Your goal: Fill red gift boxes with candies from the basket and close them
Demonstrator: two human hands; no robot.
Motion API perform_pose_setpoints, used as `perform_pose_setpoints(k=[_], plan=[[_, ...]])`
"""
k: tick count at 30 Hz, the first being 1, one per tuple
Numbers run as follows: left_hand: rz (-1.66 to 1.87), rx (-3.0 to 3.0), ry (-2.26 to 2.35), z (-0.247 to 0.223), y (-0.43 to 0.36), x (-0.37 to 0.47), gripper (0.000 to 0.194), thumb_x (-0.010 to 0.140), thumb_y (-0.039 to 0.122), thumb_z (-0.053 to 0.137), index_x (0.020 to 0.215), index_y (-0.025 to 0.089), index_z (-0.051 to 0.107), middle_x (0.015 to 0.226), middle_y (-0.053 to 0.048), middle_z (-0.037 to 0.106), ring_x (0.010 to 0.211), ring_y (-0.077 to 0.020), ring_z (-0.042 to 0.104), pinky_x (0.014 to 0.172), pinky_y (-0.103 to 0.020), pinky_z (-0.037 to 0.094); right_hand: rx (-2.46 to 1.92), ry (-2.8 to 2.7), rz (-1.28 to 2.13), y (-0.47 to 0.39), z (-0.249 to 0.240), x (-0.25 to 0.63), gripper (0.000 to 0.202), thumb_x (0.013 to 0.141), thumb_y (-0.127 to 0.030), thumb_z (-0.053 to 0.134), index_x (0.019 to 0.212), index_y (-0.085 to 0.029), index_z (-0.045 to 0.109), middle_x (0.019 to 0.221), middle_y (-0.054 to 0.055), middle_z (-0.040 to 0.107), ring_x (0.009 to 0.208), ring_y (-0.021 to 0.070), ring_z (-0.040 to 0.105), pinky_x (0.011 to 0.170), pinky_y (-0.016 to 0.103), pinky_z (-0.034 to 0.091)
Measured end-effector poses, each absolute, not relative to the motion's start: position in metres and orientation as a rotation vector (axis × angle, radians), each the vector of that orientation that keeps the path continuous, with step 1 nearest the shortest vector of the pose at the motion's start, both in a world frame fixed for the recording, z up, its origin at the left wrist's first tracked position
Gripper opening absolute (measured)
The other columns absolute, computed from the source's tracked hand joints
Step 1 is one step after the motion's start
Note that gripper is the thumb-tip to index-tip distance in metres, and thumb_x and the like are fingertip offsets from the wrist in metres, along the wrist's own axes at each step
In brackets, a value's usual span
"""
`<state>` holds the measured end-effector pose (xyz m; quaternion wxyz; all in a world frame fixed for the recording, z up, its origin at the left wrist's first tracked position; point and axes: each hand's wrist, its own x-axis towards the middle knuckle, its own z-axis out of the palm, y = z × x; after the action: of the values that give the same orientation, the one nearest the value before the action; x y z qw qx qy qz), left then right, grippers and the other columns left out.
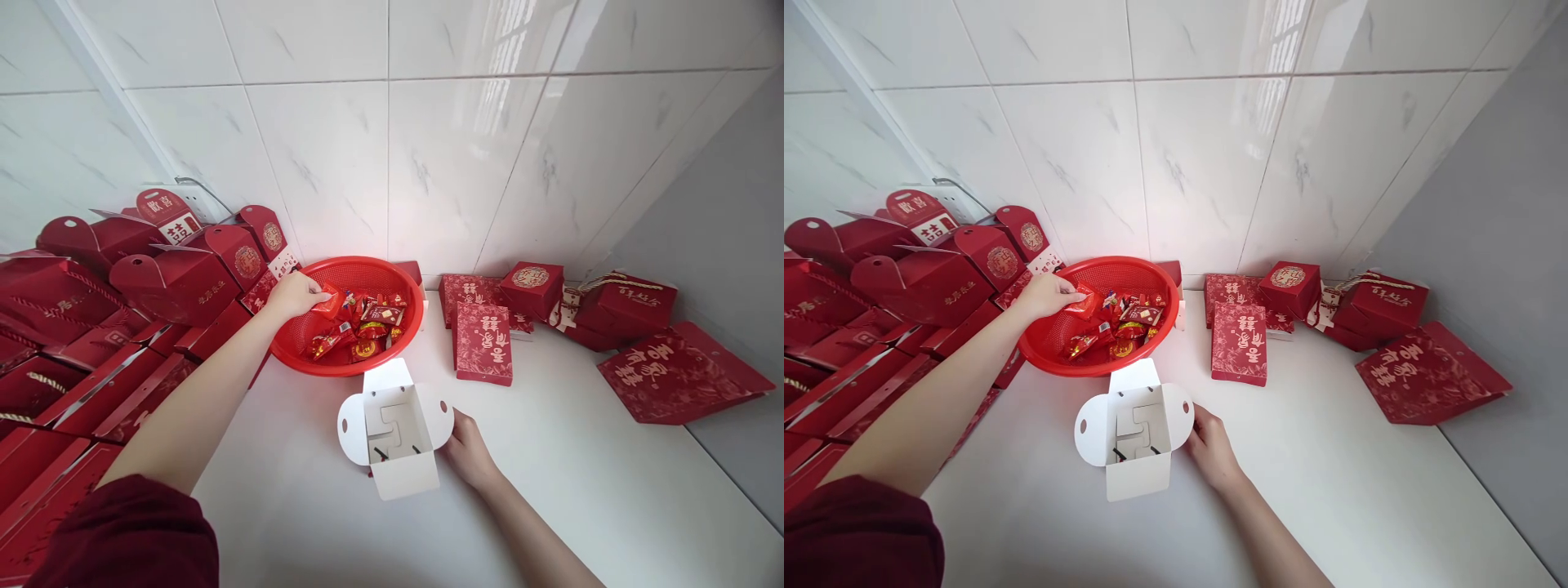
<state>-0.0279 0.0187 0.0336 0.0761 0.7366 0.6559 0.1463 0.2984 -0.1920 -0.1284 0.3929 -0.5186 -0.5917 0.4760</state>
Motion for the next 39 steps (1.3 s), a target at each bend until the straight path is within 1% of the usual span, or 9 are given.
perform_pose_setpoints(k=[4,9,14,18,22,25,31,34,39], plan=[[0.502,2.317,1.984,0.049,-0.015,-0.009,0.032,0.078,0.049,0.064,0.064,0.02,0.071,0.061,-0.002,0.065,0.061,-0.0179,0.056,0.062,-0.029,0.037,-1.311,-1.511,1.188,-0.192,-0.129,0.299,0.025,0.089,-0.035,0.047,0.069,-0.02,0.044,0.068,-0.001,0.054,0.065,0.0156,0.043,0.06,0.026,0.036],[0.729,2.495,2.04,0.063,-0.044,0.006,0.029,0.085,0.045,0.059,0.081,0.021,0.075,0.084,-0.005,0.073,0.075,-0.0217,0.063,0.07,-0.032,0.043,-1.309,-1.495,1.171,-0.194,-0.13,0.297,0.029,0.088,-0.04,0.05,0.068,-0.019,0.05,0.069,0.001,0.06,0.066,0.0169,0.047,0.062,0.027,0.04],[1.011,2.201,1.75,0.075,-0.07,0.006,0.025,0.075,0.042,0.073,0.073,0.017,0.074,0.069,-0.001,0.07,0.065,-0.0164,0.063,0.07,-0.028,0.047,-1.317,-1.382,1.121,-0.187,-0.122,0.306,0.037,0.093,-0.05,0.048,0.074,-0.019,0.056,0.074,0.003,0.063,0.068,0.0179,0.053,0.064,0.028,0.044],[1.078,1.937,1.504,0.085,-0.111,0.008,0.029,0.071,0.044,0.077,0.066,0.016,0.069,0.065,0.001,0.067,0.06,-0.0136,0.06,0.06,-0.025,0.046,-1.329,-1.224,0.942,-0.172,-0.079,0.318,0.032,0.095,-0.05,0.049,0.09,-0.02,0.059,0.096,0.006,0.066,0.077,0.0172,0.057,0.074,0.03,0.047],[1.215,1.75,1.315,0.086,-0.153,0.023,0.024,0.072,0.039,0.078,0.067,0.018,0.068,0.066,0.001,0.066,0.064,-0.0152,0.063,0.062,-0.026,0.05,-0.999,-1.397,1.042,-0.174,-0.005,0.302,0.032,0.094,-0.049,0.053,0.091,-0.021,0.068,0.094,0.006,0.069,0.078,0.0169,0.061,0.076,0.031,0.049],[1.216,1.734,1.265,0.082,-0.171,0.042,0.021,0.074,0.038,0.077,0.07,0.018,0.07,0.071,-0.001,0.069,0.072,-0.0181,0.066,0.069,-0.028,0.053,-0.809,-1.574,1.191,-0.185,0.033,0.277,0.03,0.087,-0.048,0.066,0.103,-0.023,0.069,0.098,0.005,0.07,0.084,0.0194,0.064,0.077,0.033,0.052],[0.913,1.78,1.093,0.072,-0.174,0.058,0.026,0.08,0.042,0.069,0.092,0.019,0.072,0.094,-0.005,0.073,0.089,-0.0224,0.068,0.076,-0.029,0.055,-0.846,-1.501,1.239,-0.186,0.03,0.259,0.023,0.084,-0.042,0.072,0.089,-0.02,0.07,0.08,0.003,0.068,0.073,0.0167,0.061,0.075,0.034,0.054],[0.721,1.835,1.098,0.066,-0.172,0.059,0.029,0.079,0.045,0.07,0.088,0.018,0.073,0.084,-0.003,0.072,0.081,-0.0208,0.067,0.066,-0.027,0.053,-0.807,-1.438,1.329,-0.18,0.021,0.26,0.023,0.082,-0.041,0.074,0.086,-0.019,0.071,0.079,0.003,0.068,0.072,0.0155,0.061,0.071,0.03,0.053],[0.695,1.845,1.135,0.058,-0.167,0.062,0.029,0.078,0.046,0.069,0.077,0.016,0.073,0.071,-0.003,0.069,0.067,-0.0183,0.064,0.056,-0.026,0.049,-0.768,-1.43,1.408,-0.173,0.014,0.261,0.023,0.083,-0.04,0.074,0.088,-0.018,0.071,0.084,0.004,0.071,0.079,0.0172,0.065,0.074,0.031,0.054]])
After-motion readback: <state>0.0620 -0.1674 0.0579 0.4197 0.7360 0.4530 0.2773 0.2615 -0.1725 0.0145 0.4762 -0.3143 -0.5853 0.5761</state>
